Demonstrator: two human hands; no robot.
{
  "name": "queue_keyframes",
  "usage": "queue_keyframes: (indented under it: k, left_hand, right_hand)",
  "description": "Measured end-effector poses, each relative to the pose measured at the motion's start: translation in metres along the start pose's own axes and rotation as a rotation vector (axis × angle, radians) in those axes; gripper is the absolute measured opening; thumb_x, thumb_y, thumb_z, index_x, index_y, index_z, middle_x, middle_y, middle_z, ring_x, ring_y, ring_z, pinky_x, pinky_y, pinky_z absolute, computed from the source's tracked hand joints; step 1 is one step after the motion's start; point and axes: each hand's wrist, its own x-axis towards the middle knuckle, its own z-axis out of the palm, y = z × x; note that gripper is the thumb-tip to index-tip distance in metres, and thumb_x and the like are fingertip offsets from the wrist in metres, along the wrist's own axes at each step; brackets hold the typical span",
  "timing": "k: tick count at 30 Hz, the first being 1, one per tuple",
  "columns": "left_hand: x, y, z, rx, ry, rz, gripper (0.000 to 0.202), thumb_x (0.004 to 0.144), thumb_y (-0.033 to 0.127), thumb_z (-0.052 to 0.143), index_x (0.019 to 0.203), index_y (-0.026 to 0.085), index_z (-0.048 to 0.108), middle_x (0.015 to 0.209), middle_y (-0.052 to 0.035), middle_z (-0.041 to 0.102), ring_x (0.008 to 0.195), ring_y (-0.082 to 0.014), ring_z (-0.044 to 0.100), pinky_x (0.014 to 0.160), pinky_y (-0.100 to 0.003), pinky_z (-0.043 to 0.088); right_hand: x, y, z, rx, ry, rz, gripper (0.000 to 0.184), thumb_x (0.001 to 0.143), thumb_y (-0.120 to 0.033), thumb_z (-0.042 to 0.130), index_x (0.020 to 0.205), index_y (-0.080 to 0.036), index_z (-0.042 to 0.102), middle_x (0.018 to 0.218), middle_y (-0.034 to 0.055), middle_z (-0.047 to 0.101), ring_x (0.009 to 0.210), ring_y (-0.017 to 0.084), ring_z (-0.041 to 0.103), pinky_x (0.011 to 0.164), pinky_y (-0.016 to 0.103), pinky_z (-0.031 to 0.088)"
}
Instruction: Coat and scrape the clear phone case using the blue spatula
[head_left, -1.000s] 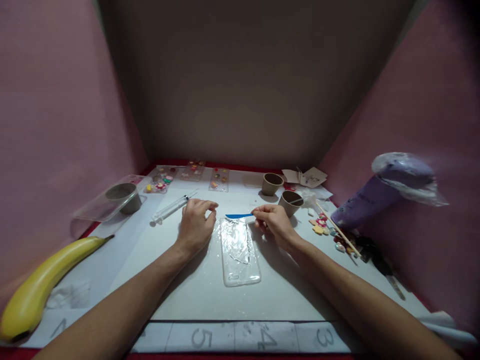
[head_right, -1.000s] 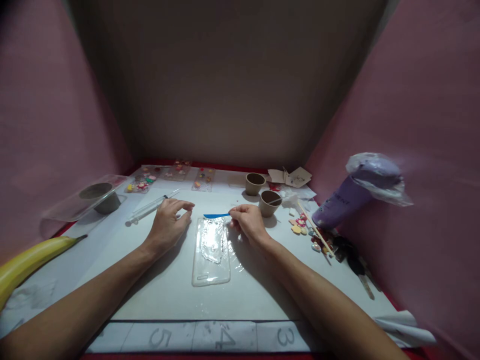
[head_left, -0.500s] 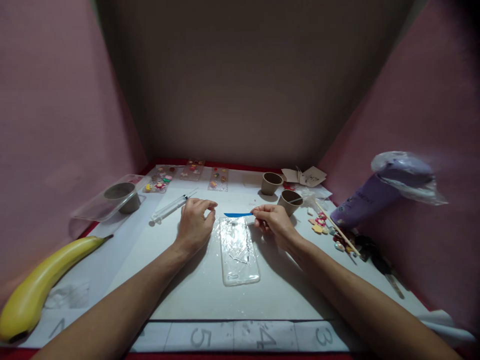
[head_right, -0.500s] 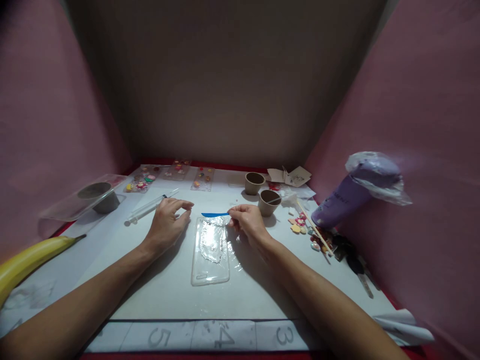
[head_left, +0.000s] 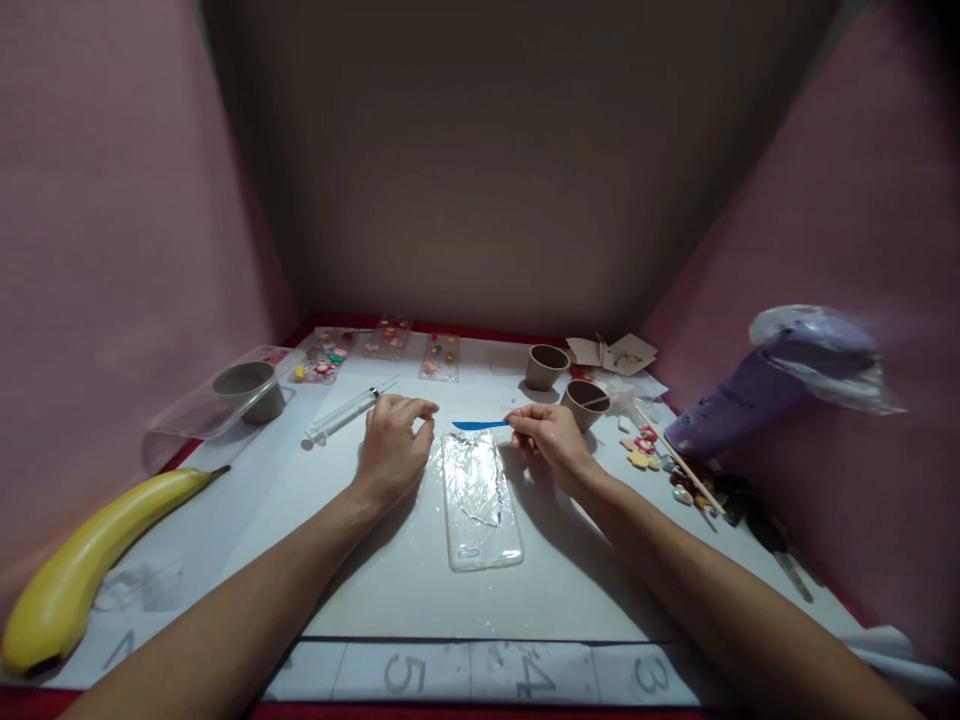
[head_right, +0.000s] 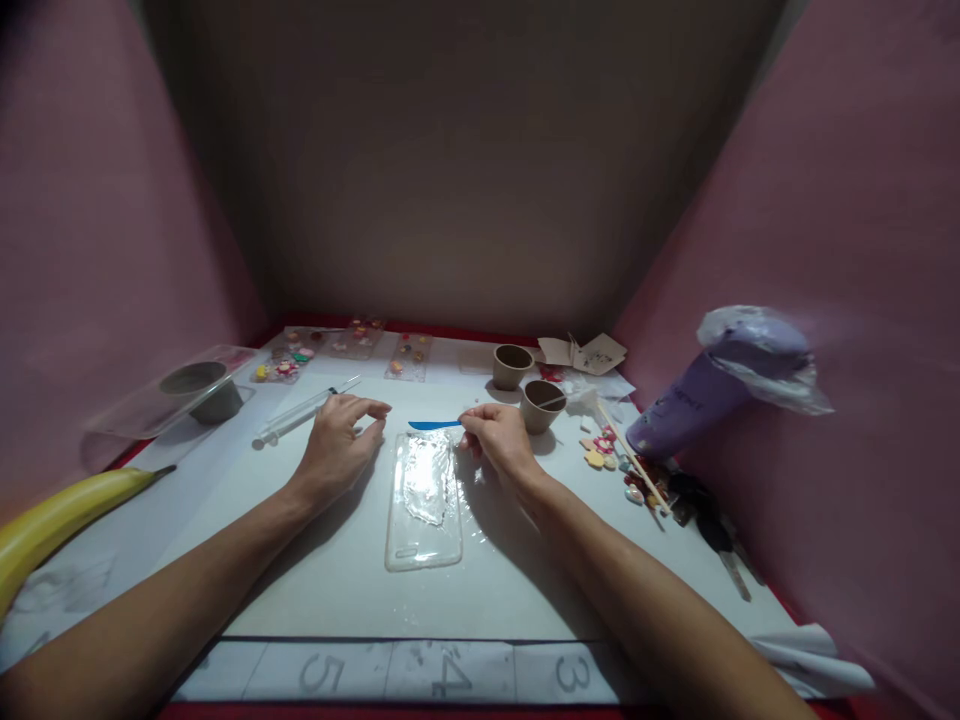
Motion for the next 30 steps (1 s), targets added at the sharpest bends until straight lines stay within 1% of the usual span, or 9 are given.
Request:
queue_keyframes:
  k: [5, 9, 15, 18, 21, 23, 26, 30]
  left_hand:
    - [0.0, -0.001, 0.0, -0.003, 0.0, 0.016, 0.02, 0.08, 0.01, 0.056, 0.091, 0.02, 0.069, 0.094, -0.0038, 0.07, 0.101, -0.0236, 0.053, 0.09, -0.043, 0.043]
    - [-0.001, -0.002, 0.0, -0.004, 0.004, 0.01, 0.019, 0.08, 0.011, 0.055, 0.09, 0.021, 0.068, 0.093, -0.0034, 0.07, 0.1, -0.0232, 0.053, 0.089, -0.042, 0.043]
    - [0.0, -0.002, 0.0, 0.005, 0.012, 0.032, 0.018, 0.08, 0.012, 0.054, 0.088, 0.022, 0.067, 0.093, -0.0024, 0.069, 0.1, -0.023, 0.053, 0.091, -0.042, 0.041]
    - [0.0, -0.002, 0.0, 0.006, 0.007, 0.03, 0.018, 0.08, 0.012, 0.054, 0.088, 0.022, 0.067, 0.092, -0.003, 0.069, 0.1, -0.0233, 0.053, 0.09, -0.042, 0.041]
    - [-0.001, -0.001, 0.0, -0.001, 0.007, 0.02, 0.019, 0.08, 0.013, 0.054, 0.088, 0.023, 0.067, 0.093, -0.0028, 0.069, 0.1, -0.0231, 0.053, 0.09, -0.041, 0.041]
    - [-0.001, -0.001, 0.0, -0.003, 0.008, 0.019, 0.018, 0.08, 0.013, 0.054, 0.088, 0.022, 0.067, 0.093, -0.0028, 0.069, 0.101, -0.0228, 0.053, 0.09, -0.041, 0.041]
    - [0.0, 0.0, 0.0, 0.003, 0.006, 0.017, 0.019, 0.081, 0.012, 0.053, 0.089, 0.021, 0.068, 0.092, -0.0031, 0.069, 0.1, -0.0226, 0.052, 0.091, -0.041, 0.041]
    - [0.0, -0.001, -0.001, 0.0, -0.002, 0.013, 0.019, 0.08, 0.011, 0.054, 0.09, 0.021, 0.068, 0.093, -0.0033, 0.069, 0.1, -0.023, 0.052, 0.09, -0.041, 0.041]
  right_hand:
    - [-0.002, -0.001, 0.004, 0.015, -0.027, 0.008, 0.011, 0.066, -0.025, 0.064, 0.062, -0.014, 0.063, 0.047, 0.0, 0.058, 0.04, 0.007, 0.042, 0.041, 0.02, 0.03]
    - [-0.004, 0.003, 0.009, 0.017, -0.06, 0.04, 0.011, 0.066, -0.024, 0.063, 0.061, -0.014, 0.062, 0.046, 0.0002, 0.058, 0.038, 0.008, 0.041, 0.038, 0.021, 0.026]
    - [-0.01, 0.003, 0.004, -0.024, -0.104, 0.089, 0.008, 0.065, -0.021, 0.062, 0.06, -0.014, 0.063, 0.044, 0.0005, 0.058, 0.036, 0.008, 0.042, 0.037, 0.021, 0.026]
    - [-0.011, 0.0, 0.002, -0.023, -0.097, 0.091, 0.009, 0.065, -0.021, 0.063, 0.06, -0.014, 0.063, 0.044, 0.0006, 0.058, 0.037, 0.008, 0.042, 0.038, 0.021, 0.028]
    - [-0.01, 0.0, 0.005, -0.001, -0.09, 0.067, 0.009, 0.066, -0.023, 0.064, 0.062, -0.014, 0.063, 0.045, -0.0004, 0.057, 0.039, 0.008, 0.041, 0.039, 0.02, 0.028]
    - [-0.008, 0.001, 0.008, 0.006, -0.091, 0.059, 0.009, 0.067, -0.023, 0.064, 0.063, -0.015, 0.062, 0.046, -0.0011, 0.056, 0.039, 0.007, 0.041, 0.039, 0.02, 0.028]
    - [-0.005, 0.004, 0.01, -0.025, -0.074, 0.048, 0.011, 0.067, -0.023, 0.063, 0.061, -0.015, 0.059, 0.047, -0.0007, 0.056, 0.039, 0.007, 0.041, 0.037, 0.019, 0.026]
    - [-0.004, 0.006, 0.005, -0.045, -0.025, 0.056, 0.012, 0.067, -0.026, 0.062, 0.062, -0.015, 0.06, 0.047, -0.0003, 0.056, 0.037, 0.008, 0.04, 0.035, 0.02, 0.026]
